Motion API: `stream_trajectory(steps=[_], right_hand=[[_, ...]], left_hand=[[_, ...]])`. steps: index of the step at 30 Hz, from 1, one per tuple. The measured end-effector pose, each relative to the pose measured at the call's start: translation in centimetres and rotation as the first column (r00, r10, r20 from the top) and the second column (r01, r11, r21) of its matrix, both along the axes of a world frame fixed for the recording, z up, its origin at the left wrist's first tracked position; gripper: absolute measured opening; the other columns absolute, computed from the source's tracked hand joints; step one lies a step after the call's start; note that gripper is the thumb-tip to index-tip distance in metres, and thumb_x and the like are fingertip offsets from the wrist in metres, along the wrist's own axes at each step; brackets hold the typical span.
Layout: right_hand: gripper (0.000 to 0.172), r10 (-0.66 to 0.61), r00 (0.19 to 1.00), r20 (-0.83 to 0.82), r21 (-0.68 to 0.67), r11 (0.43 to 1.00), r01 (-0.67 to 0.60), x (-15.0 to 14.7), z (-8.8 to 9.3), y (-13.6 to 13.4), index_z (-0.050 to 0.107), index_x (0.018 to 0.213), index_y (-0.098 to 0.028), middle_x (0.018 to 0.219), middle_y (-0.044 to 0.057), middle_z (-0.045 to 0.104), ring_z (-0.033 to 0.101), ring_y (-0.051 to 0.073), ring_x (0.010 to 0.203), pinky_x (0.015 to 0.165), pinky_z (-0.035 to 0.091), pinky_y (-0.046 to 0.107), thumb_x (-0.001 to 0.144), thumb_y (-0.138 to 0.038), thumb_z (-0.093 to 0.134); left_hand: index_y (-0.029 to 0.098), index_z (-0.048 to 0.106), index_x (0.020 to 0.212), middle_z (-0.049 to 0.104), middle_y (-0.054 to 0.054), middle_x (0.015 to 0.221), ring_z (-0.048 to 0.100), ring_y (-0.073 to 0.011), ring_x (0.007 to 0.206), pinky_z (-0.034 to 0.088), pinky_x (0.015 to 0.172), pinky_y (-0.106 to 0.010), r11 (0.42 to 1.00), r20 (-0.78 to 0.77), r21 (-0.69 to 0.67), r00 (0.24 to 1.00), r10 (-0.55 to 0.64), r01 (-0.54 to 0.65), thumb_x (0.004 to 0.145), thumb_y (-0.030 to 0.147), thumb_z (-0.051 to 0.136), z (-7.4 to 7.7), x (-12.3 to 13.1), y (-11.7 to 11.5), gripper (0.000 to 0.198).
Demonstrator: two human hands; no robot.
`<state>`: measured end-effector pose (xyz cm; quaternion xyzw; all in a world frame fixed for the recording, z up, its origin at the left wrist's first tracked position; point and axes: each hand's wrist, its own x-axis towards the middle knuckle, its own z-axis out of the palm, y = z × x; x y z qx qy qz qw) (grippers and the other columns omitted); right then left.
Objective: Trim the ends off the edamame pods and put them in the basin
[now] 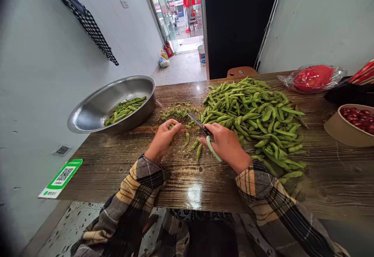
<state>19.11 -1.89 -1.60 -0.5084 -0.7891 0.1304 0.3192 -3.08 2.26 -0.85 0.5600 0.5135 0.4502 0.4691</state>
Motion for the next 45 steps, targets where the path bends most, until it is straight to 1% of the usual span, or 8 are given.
stream_trajectory(steps=[4,7,10,17,21,26,32,45], right_hand=[[0.039,0.017,1.0,0.001,0.001,1.0,-0.017,-0.1,-0.1,0.1,0.063,0.116,-0.017,0.108,0.013,0.067,0.064,0.028,0.098,0.084,0.051,0.04,0.087,-0.043,0.06],[0.039,0.025,1.0,0.005,-0.012,1.0,-0.025,-0.1,0.0,0.0,0.062,0.116,-0.016,0.104,0.012,0.068,0.064,0.027,0.095,0.084,0.051,0.039,0.088,-0.043,0.059],[0.038,0.017,1.0,0.022,-0.017,1.0,-0.016,-0.1,0.2,0.0,0.063,0.115,-0.015,0.105,0.012,0.068,0.064,0.027,0.095,0.084,0.05,0.039,0.088,-0.041,0.06],[0.039,0.009,1.0,0.007,-0.037,0.999,-0.009,-0.1,0.1,0.0,0.062,0.116,-0.015,0.108,0.012,0.068,0.064,0.027,0.098,0.086,0.05,0.038,0.086,-0.04,0.063],[0.039,0.01,1.0,0.002,-0.037,0.999,-0.01,-0.1,0.1,0.0,0.062,0.117,-0.016,0.106,0.011,0.067,0.064,0.026,0.097,0.086,0.05,0.037,0.087,-0.04,0.062],[0.041,0.003,1.0,-0.012,-0.045,0.999,-0.004,-0.2,0.2,-0.2,0.06,0.12,-0.018,0.1,0.008,0.066,0.065,0.023,0.086,0.078,0.051,0.036,0.087,-0.043,0.061],[0.046,0.018,1.0,-0.013,-0.072,0.997,-0.019,-0.4,0.2,-0.3,0.058,0.122,-0.018,0.105,0.008,0.064,0.064,0.022,0.083,0.078,0.051,0.036,0.084,-0.041,0.066],[0.043,0.096,0.995,-0.039,-0.06,0.993,-0.098,-0.8,-0.1,-0.4,0.06,0.119,-0.019,0.099,0.006,0.063,0.063,0.019,0.078,0.074,0.052,0.034,0.081,-0.039,0.068]], left_hand=[[0.019,0.067,0.075,0.064,-0.001,0.072,0.055,-0.0139,0.068,0.041,0.067,-0.024,0.962,-0.466,0.234,0.884,-0.017,0.143,0.073,0.021,0.065,-1.0,0.0,0.1,0.004],[0.024,0.072,0.091,0.07,-0.004,0.089,0.062,-0.0185,0.083,0.045,0.079,-0.029,0.913,-0.664,0.243,0.742,-0.091,0.328,0.076,0.017,0.059,-1.5,-0.3,0.1,0.021],[0.025,0.072,0.094,0.07,-0.005,0.097,0.063,-0.02,0.09,0.045,0.085,-0.03,0.878,-0.746,0.156,0.636,-0.196,0.453,0.078,0.015,0.057,-1.4,-0.8,0.0,0.025],[0.02,0.068,0.087,0.065,-0.006,0.092,0.059,-0.0211,0.088,0.045,0.081,-0.031,0.882,-0.828,0.13,0.538,-0.155,0.453,0.077,0.013,0.057,-0.4,-1.7,0.1,0.016],[0.017,0.063,0.074,0.059,-0.003,0.082,0.054,-0.017,0.078,0.043,0.073,-0.028,0.92,-0.741,0.208,0.667,-0.073,0.332,0.075,0.016,0.062,0.1,-1.7,0.3,0.002],[0.016,0.06,0.076,0.053,0.002,0.068,0.045,-0.0101,0.063,0.036,0.061,-0.023,0.979,-0.321,0.165,0.945,-0.061,0.119,0.077,0.027,0.065,0.5,-1.2,0.1,0.013],[0.017,0.061,0.087,0.047,0.006,0.061,0.035,-0.0062,0.049,0.026,0.047,-0.02,0.998,0.18,-0.049,0.983,-0.039,0.049,0.072,0.039,0.073,0.3,-0.2,-0.8,0.029],[0.015,0.064,0.074,0.058,0.001,0.072,0.047,-0.0104,0.067,0.036,0.063,-0.022,0.982,-0.066,0.088,0.984,-0.164,0.169,0.072,0.031,0.071,0.6,1.1,-1.6,0.018]])
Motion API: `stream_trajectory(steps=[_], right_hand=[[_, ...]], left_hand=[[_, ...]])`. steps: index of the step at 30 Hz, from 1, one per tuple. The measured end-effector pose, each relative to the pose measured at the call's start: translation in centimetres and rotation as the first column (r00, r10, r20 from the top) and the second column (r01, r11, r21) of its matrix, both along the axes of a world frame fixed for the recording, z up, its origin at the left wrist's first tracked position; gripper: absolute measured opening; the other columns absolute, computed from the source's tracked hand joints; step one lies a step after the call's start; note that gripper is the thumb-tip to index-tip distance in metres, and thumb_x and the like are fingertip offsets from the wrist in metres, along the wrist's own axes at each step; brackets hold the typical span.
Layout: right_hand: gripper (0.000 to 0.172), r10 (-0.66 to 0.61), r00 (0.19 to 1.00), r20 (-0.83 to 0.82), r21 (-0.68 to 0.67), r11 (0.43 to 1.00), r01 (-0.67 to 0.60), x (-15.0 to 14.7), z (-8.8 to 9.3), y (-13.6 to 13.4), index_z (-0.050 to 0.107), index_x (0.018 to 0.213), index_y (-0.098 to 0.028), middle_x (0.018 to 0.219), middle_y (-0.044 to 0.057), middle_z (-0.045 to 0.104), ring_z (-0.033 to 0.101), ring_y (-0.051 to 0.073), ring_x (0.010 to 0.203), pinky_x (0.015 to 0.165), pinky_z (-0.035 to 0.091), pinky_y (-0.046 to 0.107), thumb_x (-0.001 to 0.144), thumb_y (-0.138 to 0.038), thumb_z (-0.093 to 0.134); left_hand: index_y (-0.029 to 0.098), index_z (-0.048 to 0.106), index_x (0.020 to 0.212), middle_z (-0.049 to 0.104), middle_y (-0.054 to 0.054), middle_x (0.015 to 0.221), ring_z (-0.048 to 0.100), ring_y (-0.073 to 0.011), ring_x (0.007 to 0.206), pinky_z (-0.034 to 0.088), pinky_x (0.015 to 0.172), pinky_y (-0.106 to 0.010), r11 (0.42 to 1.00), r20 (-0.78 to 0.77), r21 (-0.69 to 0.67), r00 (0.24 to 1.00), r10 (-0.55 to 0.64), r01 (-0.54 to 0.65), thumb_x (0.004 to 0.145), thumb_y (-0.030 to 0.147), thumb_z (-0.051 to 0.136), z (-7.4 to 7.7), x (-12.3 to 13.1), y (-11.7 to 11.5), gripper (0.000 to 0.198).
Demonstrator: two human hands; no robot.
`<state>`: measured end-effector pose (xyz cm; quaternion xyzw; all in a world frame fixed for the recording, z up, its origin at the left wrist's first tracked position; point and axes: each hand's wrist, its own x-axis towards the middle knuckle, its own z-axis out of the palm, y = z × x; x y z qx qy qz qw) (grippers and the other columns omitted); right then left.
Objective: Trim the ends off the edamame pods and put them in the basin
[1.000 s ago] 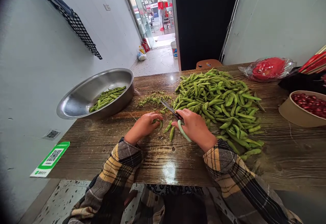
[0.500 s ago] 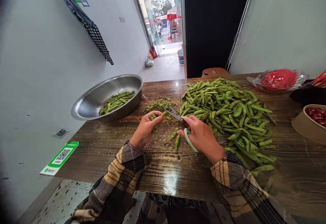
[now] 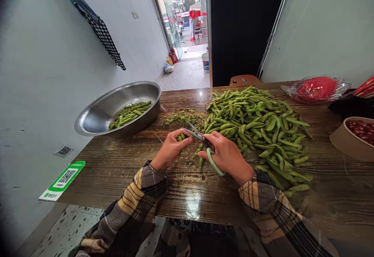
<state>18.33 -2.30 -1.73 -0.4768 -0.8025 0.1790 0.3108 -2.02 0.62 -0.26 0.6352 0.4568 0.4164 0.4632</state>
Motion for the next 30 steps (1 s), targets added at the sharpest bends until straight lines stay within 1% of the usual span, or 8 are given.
stream_trajectory(steps=[3,5,10,13,17,21,27,30], right_hand=[[0.039,0.002,1.0,0.025,0.012,1.0,-0.002,0.2,0.2,0.0,0.062,0.115,-0.018,0.098,0.007,0.065,0.063,0.021,0.084,0.076,0.051,0.034,0.083,-0.039,0.067],[0.037,0.001,0.999,0.051,0.01,1.0,-0.002,0.4,0.3,0.0,0.063,0.115,-0.018,0.098,0.008,0.066,0.064,0.022,0.087,0.077,0.05,0.034,0.084,-0.038,0.066],[0.037,0.017,0.993,0.114,-0.021,1.0,-0.015,0.4,0.4,0.2,0.064,0.114,-0.017,0.102,0.008,0.067,0.065,0.023,0.091,0.079,0.05,0.033,0.083,-0.039,0.067],[0.039,-0.024,0.994,0.109,-0.02,0.999,0.027,0.4,0.5,0.2,0.064,0.115,-0.018,0.102,0.008,0.067,0.065,0.024,0.091,0.079,0.05,0.033,0.083,-0.039,0.067],[0.04,-0.082,0.994,0.069,0.012,0.997,0.081,0.3,0.5,0.2,0.062,0.116,-0.017,0.103,0.009,0.067,0.065,0.024,0.093,0.082,0.05,0.035,0.085,-0.04,0.065],[0.038,-0.081,0.995,0.056,0.027,0.996,0.08,0.2,0.3,0.1,0.061,0.117,-0.017,0.105,0.009,0.066,0.065,0.024,0.092,0.081,0.051,0.036,0.087,-0.041,0.062],[0.041,-0.053,0.996,0.069,0.025,0.998,0.051,0.1,-0.1,0.1,0.06,0.12,-0.019,0.104,0.008,0.065,0.064,0.023,0.091,0.078,0.051,0.035,0.086,-0.041,0.063],[0.045,-0.034,0.994,0.105,0.005,0.999,0.034,-0.2,0.0,-0.1,0.058,0.123,-0.02,0.105,0.007,0.064,0.063,0.022,0.086,0.071,0.05,0.033,0.084,-0.039,0.066]], left_hand=[[0.015,0.063,0.077,0.049,0.004,0.063,0.037,-0.008,0.057,0.028,0.054,-0.022,0.999,-0.023,-0.031,1.0,0.009,-0.009,0.072,0.033,0.071,-0.1,-0.3,0.1,0.02],[0.015,0.064,0.078,0.046,0.005,0.062,0.035,-0.0077,0.056,0.026,0.053,-0.022,0.999,-0.041,-0.037,0.999,0.018,-0.02,0.072,0.033,0.071,-0.2,-0.5,0.2,0.021],[0.015,0.066,0.08,0.054,0.002,0.07,0.043,-0.0095,0.063,0.033,0.058,-0.022,0.997,-0.111,0.039,0.991,0.076,-0.072,0.073,0.033,0.07,-0.1,-1.1,0.8,0.02],[0.016,0.066,0.079,0.056,0.002,0.071,0.045,-0.0095,0.064,0.034,0.058,-0.021,0.994,-0.101,0.041,0.989,0.108,-0.104,0.072,0.034,0.071,-0.1,-1.3,0.9,0.02],[0.017,0.06,0.082,0.048,0.006,0.061,0.038,-0.0056,0.05,0.029,0.047,-0.019,0.984,0.108,-0.142,0.987,0.123,-0.107,0.07,0.038,0.073,-0.2,-1.2,0.9,0.027],[0.019,0.051,0.084,0.051,0.007,0.065,0.038,-0.0026,0.043,0.026,0.04,-0.016,0.946,0.33,-0.308,0.921,0.206,-0.102,0.064,0.035,0.078,-0.1,-0.8,0.8,0.037],[0.016,0.051,0.082,0.059,0.005,0.07,0.041,-0.0002,0.043,0.029,0.039,-0.013,0.931,0.451,-0.362,0.865,0.22,-0.048,0.06,0.029,0.082,0.4,-0.6,0.7,0.04],[0.017,0.051,0.082,0.059,0.005,0.069,0.041,0.0,0.041,0.029,0.037,-0.012,0.921,0.481,-0.389,0.848,0.222,-0.02,0.061,0.028,0.082,0.4,-0.5,0.5,0.039]])
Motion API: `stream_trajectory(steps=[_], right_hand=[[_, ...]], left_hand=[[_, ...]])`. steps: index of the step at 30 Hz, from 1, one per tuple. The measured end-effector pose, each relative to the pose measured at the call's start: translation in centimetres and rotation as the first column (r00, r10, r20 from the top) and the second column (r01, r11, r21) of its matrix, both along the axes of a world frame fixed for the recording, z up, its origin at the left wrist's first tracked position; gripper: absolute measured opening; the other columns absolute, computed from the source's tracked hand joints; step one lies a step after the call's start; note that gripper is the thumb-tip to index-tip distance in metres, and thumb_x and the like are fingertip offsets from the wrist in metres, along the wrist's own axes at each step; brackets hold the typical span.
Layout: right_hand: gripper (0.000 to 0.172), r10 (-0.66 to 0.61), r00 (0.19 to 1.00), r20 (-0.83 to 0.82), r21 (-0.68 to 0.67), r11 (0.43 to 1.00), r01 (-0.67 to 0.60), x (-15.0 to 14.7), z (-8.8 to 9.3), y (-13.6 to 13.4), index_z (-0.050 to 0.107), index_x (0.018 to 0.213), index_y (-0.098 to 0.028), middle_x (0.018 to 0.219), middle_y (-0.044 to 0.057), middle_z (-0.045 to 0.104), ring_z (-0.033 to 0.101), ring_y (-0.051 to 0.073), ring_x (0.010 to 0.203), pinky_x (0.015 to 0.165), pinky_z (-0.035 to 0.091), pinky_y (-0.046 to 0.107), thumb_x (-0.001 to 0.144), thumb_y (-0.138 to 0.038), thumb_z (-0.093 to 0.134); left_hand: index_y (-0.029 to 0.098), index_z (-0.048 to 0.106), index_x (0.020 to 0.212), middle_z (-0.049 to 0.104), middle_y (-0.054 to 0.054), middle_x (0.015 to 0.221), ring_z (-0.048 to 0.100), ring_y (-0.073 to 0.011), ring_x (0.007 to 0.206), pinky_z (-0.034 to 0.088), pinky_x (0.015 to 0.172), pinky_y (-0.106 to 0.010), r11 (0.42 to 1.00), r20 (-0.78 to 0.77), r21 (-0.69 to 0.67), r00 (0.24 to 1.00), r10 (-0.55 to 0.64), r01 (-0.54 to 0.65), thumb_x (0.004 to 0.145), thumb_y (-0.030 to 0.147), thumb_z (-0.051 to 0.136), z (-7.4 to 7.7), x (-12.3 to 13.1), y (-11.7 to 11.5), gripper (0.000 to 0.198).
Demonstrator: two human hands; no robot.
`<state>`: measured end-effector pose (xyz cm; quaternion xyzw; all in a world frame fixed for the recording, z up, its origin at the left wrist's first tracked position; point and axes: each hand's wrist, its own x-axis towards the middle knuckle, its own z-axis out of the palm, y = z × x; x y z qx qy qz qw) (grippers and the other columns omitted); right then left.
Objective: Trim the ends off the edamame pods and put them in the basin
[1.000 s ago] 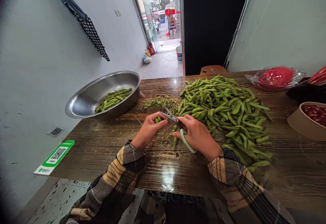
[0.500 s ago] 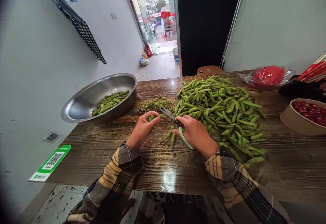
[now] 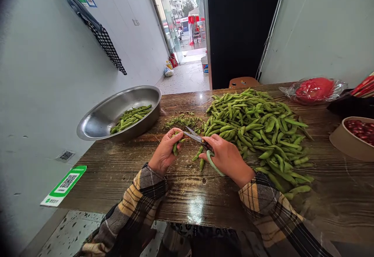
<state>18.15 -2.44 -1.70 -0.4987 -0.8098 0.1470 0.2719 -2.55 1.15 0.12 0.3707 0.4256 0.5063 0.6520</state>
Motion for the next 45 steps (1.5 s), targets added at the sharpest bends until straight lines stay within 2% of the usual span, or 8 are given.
stream_trajectory(steps=[7,14,20,25,30,40,45], right_hand=[[0.048,-0.002,1.0,-0.028,0.01,1.0,0.002,-0.3,0.0,-0.2,0.056,0.126,-0.022,0.106,0.006,0.063,0.062,0.019,0.082,0.07,0.05,0.031,0.082,-0.037,0.068],[0.047,-0.001,0.997,-0.072,0.016,1.0,0.003,-0.2,-0.1,-0.1,0.056,0.124,-0.021,0.107,0.007,0.062,0.062,0.021,0.086,0.072,0.051,0.032,0.081,-0.038,0.069],[0.044,0.006,0.996,-0.087,0.022,1.0,-0.004,-0.2,0.1,-0.1,0.057,0.123,-0.022,0.105,0.007,0.062,0.062,0.022,0.088,0.075,0.052,0.034,0.084,-0.039,0.065],[0.045,0.016,0.996,-0.089,0.04,0.999,-0.012,-0.2,-0.1,0.0,0.056,0.123,-0.02,0.106,0.008,0.061,0.062,0.023,0.089,0.076,0.052,0.035,0.084,-0.04,0.065],[0.038,0.027,0.993,-0.118,0.058,0.998,-0.02,-0.4,-0.2,0.0,0.057,0.117,-0.019,0.099,0.008,0.061,0.062,0.022,0.086,0.073,0.051,0.034,0.086,-0.04,0.063],[0.034,0.024,1.0,-0.008,0.074,0.997,-0.023,-0.3,-0.3,0.0,0.058,0.118,-0.021,0.102,0.008,0.063,0.064,0.022,0.089,0.075,0.051,0.032,0.088,-0.038,0.06],[0.034,0.04,0.997,0.073,0.045,0.998,-0.043,-0.4,-0.6,0.1,0.059,0.118,-0.019,0.103,0.009,0.064,0.065,0.023,0.09,0.074,0.051,0.032,0.089,-0.036,0.06]], left_hand=[[0.017,0.052,0.078,0.057,0.007,0.065,0.041,-0.0002,0.04,0.031,0.037,-0.012,0.995,0.062,0.0,0.993,-0.096,0.096,0.061,0.027,0.082,-0.5,0.5,-0.4,0.036],[0.017,0.05,0.082,0.065,0.002,0.072,0.042,-0.0003,0.041,0.03,0.038,-0.011,0.991,0.091,-0.03,0.987,-0.13,0.134,0.065,0.03,0.08,-0.6,0.8,-0.5,0.036],[0.017,0.051,0.082,0.065,0.001,0.073,0.042,-0.0003,0.042,0.031,0.039,-0.011,0.989,0.09,-0.036,0.986,-0.137,0.14,0.066,0.032,0.08,-0.7,0.9,-0.6,0.037],[0.017,0.048,0.08,0.063,0.002,0.072,0.041,-0.0006,0.042,0.028,0.038,-0.012,0.985,0.116,-0.021,0.979,-0.168,0.172,0.068,0.031,0.079,-0.7,1.0,-0.8,0.035],[0.018,0.046,0.079,0.055,0.005,0.066,0.037,-0.0004,0.042,0.023,0.038,-0.011,0.975,0.149,-0.036,0.966,-0.21,0.218,0.071,0.029,0.075,-0.5,1.2,-1.0,0.032],[0.02,0.041,0.078,0.049,0.007,0.058,0.035,-0.0021,0.039,0.022,0.037,-0.012,0.974,0.194,-0.04,0.958,-0.209,0.221,0.071,0.026,0.072,-0.7,0.9,-0.6,0.033],[0.02,0.045,0.082,0.048,0.008,0.056,0.034,-0.0028,0.038,0.022,0.036,-0.013,0.983,0.109,-0.049,0.979,-0.17,0.176,0.069,0.029,0.072,-1.0,0.6,-0.2,0.031]])
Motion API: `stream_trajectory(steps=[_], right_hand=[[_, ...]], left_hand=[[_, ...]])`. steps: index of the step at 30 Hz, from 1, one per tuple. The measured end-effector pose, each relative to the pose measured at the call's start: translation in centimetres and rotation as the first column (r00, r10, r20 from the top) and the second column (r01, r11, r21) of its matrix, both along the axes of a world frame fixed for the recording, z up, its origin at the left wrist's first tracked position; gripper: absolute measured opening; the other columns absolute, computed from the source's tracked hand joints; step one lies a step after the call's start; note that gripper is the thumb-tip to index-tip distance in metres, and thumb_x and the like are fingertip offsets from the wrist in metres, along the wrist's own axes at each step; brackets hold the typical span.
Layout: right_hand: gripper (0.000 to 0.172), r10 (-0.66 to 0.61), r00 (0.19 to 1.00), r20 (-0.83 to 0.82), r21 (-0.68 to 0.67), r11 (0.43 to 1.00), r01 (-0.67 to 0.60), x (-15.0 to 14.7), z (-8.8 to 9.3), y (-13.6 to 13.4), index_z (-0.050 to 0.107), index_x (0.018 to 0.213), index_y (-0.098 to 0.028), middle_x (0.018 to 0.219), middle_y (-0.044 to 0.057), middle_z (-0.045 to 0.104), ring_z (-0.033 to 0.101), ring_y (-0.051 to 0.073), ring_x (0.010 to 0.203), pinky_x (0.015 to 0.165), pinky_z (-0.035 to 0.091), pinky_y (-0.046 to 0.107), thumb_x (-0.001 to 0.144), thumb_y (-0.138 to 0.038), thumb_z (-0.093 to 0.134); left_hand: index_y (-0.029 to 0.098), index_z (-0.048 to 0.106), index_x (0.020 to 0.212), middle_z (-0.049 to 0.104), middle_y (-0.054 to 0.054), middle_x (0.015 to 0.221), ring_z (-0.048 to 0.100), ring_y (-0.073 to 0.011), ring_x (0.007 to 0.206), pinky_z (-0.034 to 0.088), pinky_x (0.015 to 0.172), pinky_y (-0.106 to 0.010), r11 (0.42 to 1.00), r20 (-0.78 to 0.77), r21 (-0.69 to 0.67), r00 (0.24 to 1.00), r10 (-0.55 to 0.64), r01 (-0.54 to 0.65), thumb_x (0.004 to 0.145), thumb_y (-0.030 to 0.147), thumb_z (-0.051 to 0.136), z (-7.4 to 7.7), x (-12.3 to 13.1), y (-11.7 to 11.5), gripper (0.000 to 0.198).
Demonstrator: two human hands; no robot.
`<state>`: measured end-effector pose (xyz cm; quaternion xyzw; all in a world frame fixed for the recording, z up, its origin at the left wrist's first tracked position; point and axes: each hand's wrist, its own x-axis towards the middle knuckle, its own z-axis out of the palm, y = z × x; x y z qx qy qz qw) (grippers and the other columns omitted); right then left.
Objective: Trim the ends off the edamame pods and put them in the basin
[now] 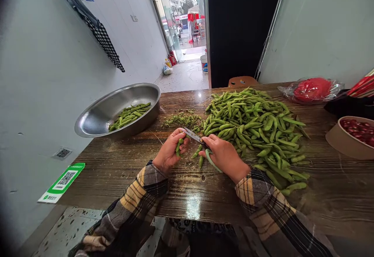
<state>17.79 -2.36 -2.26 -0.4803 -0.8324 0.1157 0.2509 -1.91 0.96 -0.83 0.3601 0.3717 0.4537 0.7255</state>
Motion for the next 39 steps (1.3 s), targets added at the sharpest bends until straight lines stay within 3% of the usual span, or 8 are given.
stream_trajectory(steps=[6,10,15,20,22,27,34,39], right_hand=[[0.033,-0.037,0.998,-0.057,0.06,0.997,0.04,0.3,-1.1,0.5,0.062,0.115,-0.018,0.106,0.01,0.066,0.066,0.025,0.091,0.074,0.053,0.035,0.089,-0.039,0.058],[0.037,-0.058,0.991,-0.121,0.119,0.99,0.073,0.6,-1.6,0.9,0.061,0.116,-0.017,0.111,0.012,0.067,0.066,0.027,0.095,0.076,0.053,0.037,0.089,-0.042,0.058],[0.039,-0.091,0.987,-0.134,0.13,0.986,0.108,0.8,-1.3,1.1,0.061,0.117,-0.016,0.111,0.012,0.067,0.066,0.027,0.097,0.076,0.053,0.036,0.089,-0.043,0.057],[0.04,-0.098,0.982,-0.162,0.138,0.983,0.121,1.0,-1.1,1.1,0.062,0.118,-0.017,0.112,0.012,0.067,0.066,0.028,0.096,0.074,0.053,0.035,0.088,-0.043,0.058],[0.04,-0.084,0.978,-0.189,0.142,0.983,0.112,1.0,-1.0,1.1,0.062,0.118,-0.017,0.112,0.012,0.067,0.066,0.027,0.097,0.075,0.053,0.036,0.088,-0.042,0.059],[0.042,-0.086,0.961,-0.263,0.131,0.984,0.124,1.2,-0.6,1.3,0.062,0.117,-0.015,0.109,0.013,0.067,0.065,0.028,0.097,0.081,0.052,0.038,0.087,-0.043,0.06],[0.041,-0.131,0.94,-0.316,0.118,0.977,0.175,1.4,-0.1,1.7,0.064,0.116,-0.014,0.109,0.013,0.068,0.064,0.028,0.099,0.084,0.051,0.039,0.085,-0.041,0.062],[0.037,-0.126,0.953,-0.277,0.104,0.982,0.16,1.4,0.0,1.6,0.064,0.115,-0.016,0.105,0.012,0.068,0.064,0.027,0.096,0.083,0.05,0.037,0.085,-0.038,0.062]], left_hand=[[0.02,0.045,0.078,0.045,0.007,0.058,0.034,-0.004,0.041,0.023,0.039,-0.017,0.983,-0.196,0.158,0.972,0.127,-0.097,0.073,0.042,0.068,-0.7,0.2,-0.2,0.032],[0.018,0.048,0.071,0.046,0.004,0.058,0.035,-0.0065,0.047,0.025,0.043,-0.021,0.941,-0.412,0.332,0.889,0.201,-0.059,0.082,0.041,0.059,1.1,0.2,-1.2,0.028],[0.017,0.054,0.068,0.052,0.001,0.062,0.048,-0.0119,0.061,0.038,0.06,-0.025,0.65,-0.714,0.692,0.434,0.55,0.314,0.086,0.035,0.054,8.1,-2.7,-0.4,0.026],[0.014,0.061,0.095,0.063,-0.012,0.099,0.058,-0.0259,0.101,0.045,0.09,-0.04,0.519,-0.522,0.808,-0.069,0.85,0.279,0.087,0.033,0.05,14.6,-10.9,4.9,0.023],[0.011,0.058,0.111,0.057,-0.019,0.122,0.047,-0.032,0.124,0.038,0.104,-0.046,0.546,-0.516,0.781,-0.18,0.837,0.302,0.081,0.027,0.056,15.4,-14.0,6.3,0.034],[0.008,0.054,0.124,0.056,-0.02,0.124,0.053,-0.0311,0.116,0.042,0.1,-0.046,0.623,-0.616,0.693,-0.15,0.773,0.364,0.084,0.029,0.051,12.3,-15.1,5.0,0.045],[0.015,0.066,0.096,0.061,-0.008,0.092,0.059,-0.0181,0.082,0.048,0.075,-0.032,0.664,-0.807,0.56,0.143,0.574,0.495,0.085,0.029,0.054,4.1,-7.3,-0.8,0.021],[0.016,0.062,0.079,0.058,-0.005,0.085,0.055,-0.0162,0.078,0.044,0.072,-0.029,0.641,-0.869,0.47,0.191,0.457,0.606,0.084,0.022,0.057,0.4,-2.1,-2.9,0.01]])
